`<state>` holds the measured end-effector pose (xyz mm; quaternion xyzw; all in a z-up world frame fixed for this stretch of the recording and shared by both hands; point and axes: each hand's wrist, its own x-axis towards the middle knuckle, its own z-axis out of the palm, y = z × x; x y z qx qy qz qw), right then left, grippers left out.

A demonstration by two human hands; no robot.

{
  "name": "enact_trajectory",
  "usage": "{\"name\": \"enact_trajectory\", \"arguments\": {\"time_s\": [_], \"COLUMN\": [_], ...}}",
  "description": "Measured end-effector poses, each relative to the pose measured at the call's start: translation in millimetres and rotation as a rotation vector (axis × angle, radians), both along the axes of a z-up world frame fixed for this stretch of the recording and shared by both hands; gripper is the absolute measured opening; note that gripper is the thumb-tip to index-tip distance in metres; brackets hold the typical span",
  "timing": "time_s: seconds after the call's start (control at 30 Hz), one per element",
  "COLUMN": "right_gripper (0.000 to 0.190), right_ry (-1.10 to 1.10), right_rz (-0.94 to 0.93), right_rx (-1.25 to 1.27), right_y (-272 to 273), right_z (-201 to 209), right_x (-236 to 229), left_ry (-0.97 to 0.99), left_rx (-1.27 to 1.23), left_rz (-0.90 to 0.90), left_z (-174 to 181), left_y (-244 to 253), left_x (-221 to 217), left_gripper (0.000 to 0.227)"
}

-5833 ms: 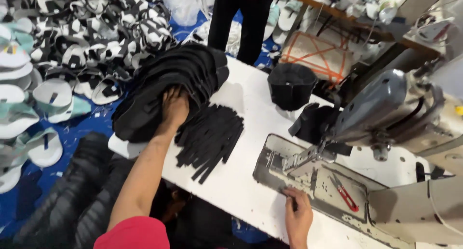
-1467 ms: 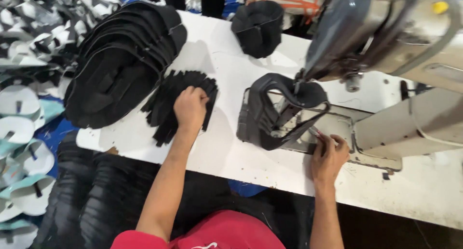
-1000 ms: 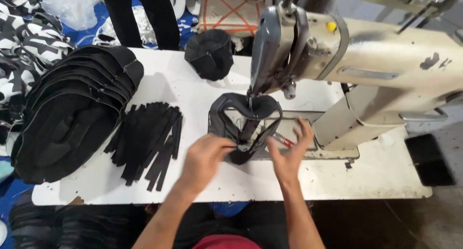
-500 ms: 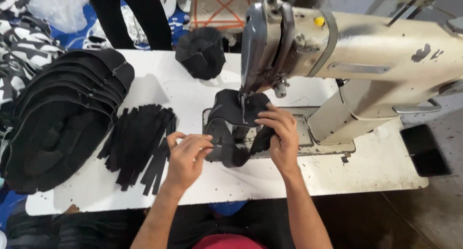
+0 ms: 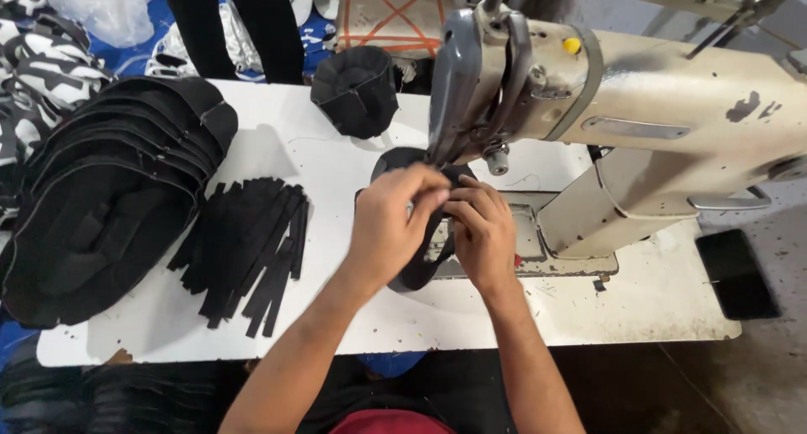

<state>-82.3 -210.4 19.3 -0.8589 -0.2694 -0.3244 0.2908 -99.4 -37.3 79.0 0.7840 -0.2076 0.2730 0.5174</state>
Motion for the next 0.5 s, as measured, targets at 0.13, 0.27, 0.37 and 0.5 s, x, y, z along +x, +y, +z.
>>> {"name": "enact_trajectory", "arguments": {"time_s": [0.13,0.27,0.37,0.5], "right_gripper": [0.021,0.019,0.017,0.017], "right_ry": [-0.031,-0.021,-0.020,-0.027], "right_rz": [-0.034,-0.048,-0.057,-0.080], "right_rx": [0.006,0.051,0.054,0.039], "right_y": [-1,0,2,1], "right_z": [-17,-21,-23,-23], "right_x": [-7,-11,-12,-11], "left_ry": [0.339,0.363,0.349,0.248], "left_rx": [-0.061,-0.221,-0.217,-0.076], "left_rz": [0.107,-0.055,-0.079,0.076], "left_z": [-74,-93,-86,-78], "left_y": [2,10,11,3], "left_x": [30,19,13,21], "left_gripper": [0.012,0.013,0.016,0.018]}}
